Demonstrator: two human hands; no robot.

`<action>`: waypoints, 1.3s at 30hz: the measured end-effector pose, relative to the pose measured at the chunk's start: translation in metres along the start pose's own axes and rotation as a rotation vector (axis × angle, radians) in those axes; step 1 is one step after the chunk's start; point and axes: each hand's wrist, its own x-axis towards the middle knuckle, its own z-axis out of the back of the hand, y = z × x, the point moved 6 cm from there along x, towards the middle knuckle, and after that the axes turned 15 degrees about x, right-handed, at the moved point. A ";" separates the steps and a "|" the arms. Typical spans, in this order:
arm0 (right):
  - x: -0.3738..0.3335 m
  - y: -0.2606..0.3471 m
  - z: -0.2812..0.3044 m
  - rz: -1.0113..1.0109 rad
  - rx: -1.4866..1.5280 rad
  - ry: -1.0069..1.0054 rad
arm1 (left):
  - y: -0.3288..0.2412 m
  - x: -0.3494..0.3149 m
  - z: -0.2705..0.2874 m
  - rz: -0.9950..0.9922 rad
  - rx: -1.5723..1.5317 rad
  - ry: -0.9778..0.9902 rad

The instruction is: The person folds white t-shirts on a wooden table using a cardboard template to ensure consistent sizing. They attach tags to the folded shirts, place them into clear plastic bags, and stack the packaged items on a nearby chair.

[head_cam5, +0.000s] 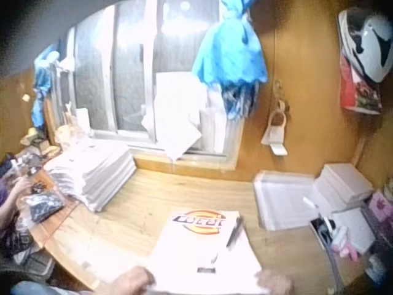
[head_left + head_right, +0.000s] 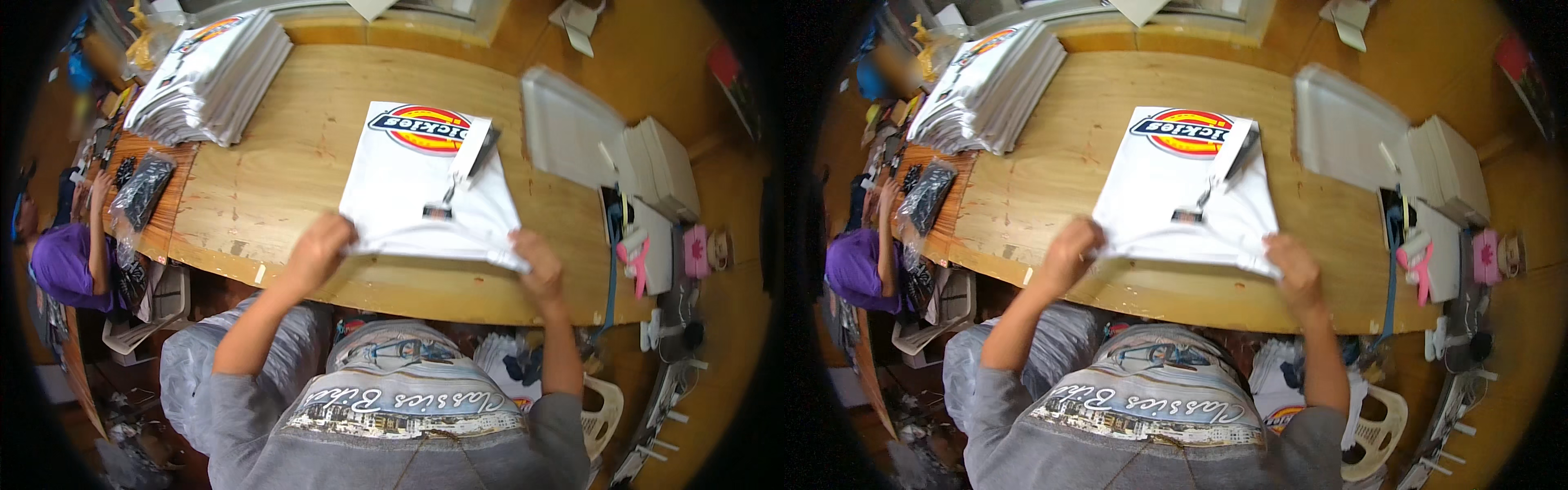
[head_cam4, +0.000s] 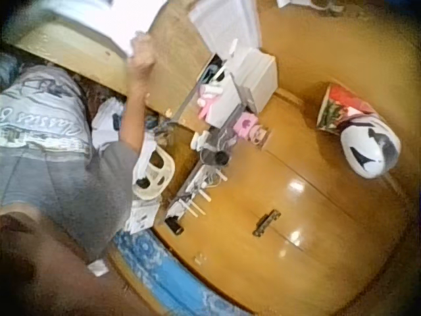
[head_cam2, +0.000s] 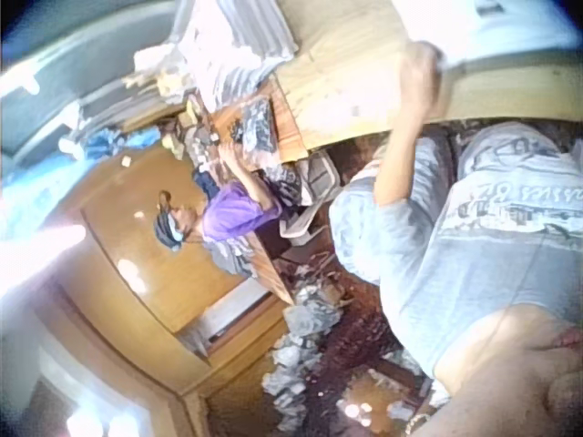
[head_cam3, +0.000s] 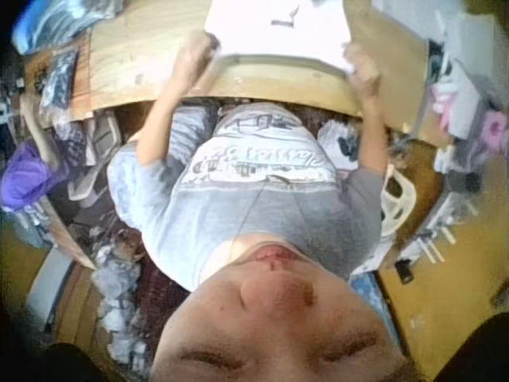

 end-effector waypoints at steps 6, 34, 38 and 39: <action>-0.107 0.032 -0.053 -0.232 -0.209 0.177 | -0.028 -0.079 -0.050 -0.125 0.052 0.254; 0.069 -0.065 -0.093 -0.475 -0.254 0.936 | -0.084 -0.044 -0.099 -0.561 -0.138 0.242; 0.097 -0.031 -0.094 -0.185 -0.199 0.772 | -0.083 -0.041 -0.094 -0.541 -0.136 0.208; 0.097 -0.021 -0.096 -0.036 -0.188 0.671 | -0.082 -0.041 -0.094 -0.536 -0.130 0.212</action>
